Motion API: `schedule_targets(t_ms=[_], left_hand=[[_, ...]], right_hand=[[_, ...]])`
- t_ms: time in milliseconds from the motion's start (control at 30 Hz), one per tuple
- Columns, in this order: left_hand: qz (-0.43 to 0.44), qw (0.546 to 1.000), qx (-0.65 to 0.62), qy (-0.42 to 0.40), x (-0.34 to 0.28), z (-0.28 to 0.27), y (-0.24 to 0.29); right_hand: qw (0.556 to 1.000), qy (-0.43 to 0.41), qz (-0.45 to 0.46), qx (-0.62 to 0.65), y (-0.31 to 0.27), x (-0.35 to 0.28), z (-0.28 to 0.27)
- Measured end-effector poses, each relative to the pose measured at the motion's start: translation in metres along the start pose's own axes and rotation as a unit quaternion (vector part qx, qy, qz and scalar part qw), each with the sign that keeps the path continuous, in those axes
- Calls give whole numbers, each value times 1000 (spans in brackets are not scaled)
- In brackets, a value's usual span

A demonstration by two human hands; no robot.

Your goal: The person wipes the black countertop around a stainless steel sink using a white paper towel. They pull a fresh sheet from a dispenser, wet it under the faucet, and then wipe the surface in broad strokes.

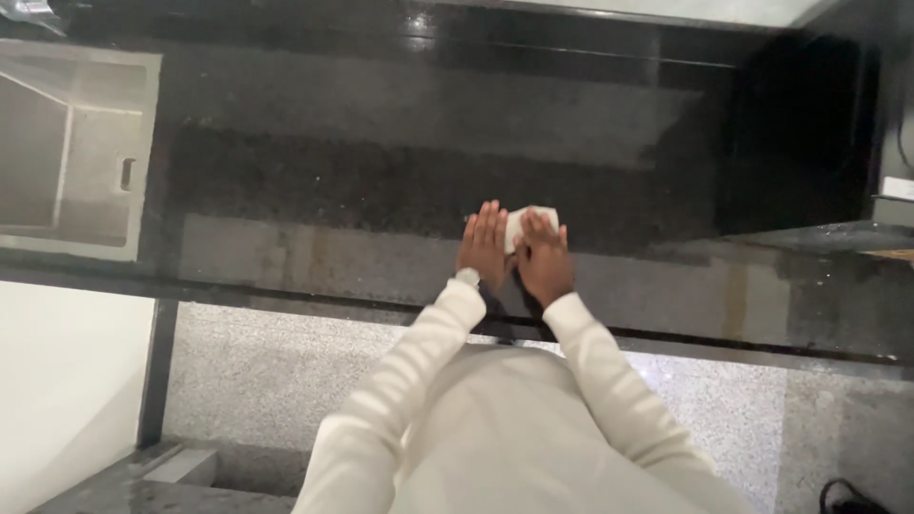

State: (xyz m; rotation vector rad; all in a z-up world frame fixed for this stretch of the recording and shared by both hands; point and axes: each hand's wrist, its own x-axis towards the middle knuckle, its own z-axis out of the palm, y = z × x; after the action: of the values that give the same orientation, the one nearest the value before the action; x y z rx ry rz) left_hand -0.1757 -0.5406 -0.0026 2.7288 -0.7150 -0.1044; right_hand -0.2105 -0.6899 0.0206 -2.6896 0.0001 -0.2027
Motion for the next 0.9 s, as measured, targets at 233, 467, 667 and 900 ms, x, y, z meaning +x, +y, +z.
schedule_targets(t_ms=[233, 467, 667, 900], left_hand=[[5, 969, 224, -102, 73, 3, -21], [26, 987, 134, -84, 64, -21, -40], [34, 990, 106, -91, 62, -40, -40], [45, 998, 16, -47, 104, -55, -56]], right_hand=[[997, 0, 71, -23, -27, 77, 10], [997, 32, 75, -14, -20, 93, 37], [992, 2, 87, -92, -31, 102, 25], [991, 7, 69, -118, -12, 145, 26]])
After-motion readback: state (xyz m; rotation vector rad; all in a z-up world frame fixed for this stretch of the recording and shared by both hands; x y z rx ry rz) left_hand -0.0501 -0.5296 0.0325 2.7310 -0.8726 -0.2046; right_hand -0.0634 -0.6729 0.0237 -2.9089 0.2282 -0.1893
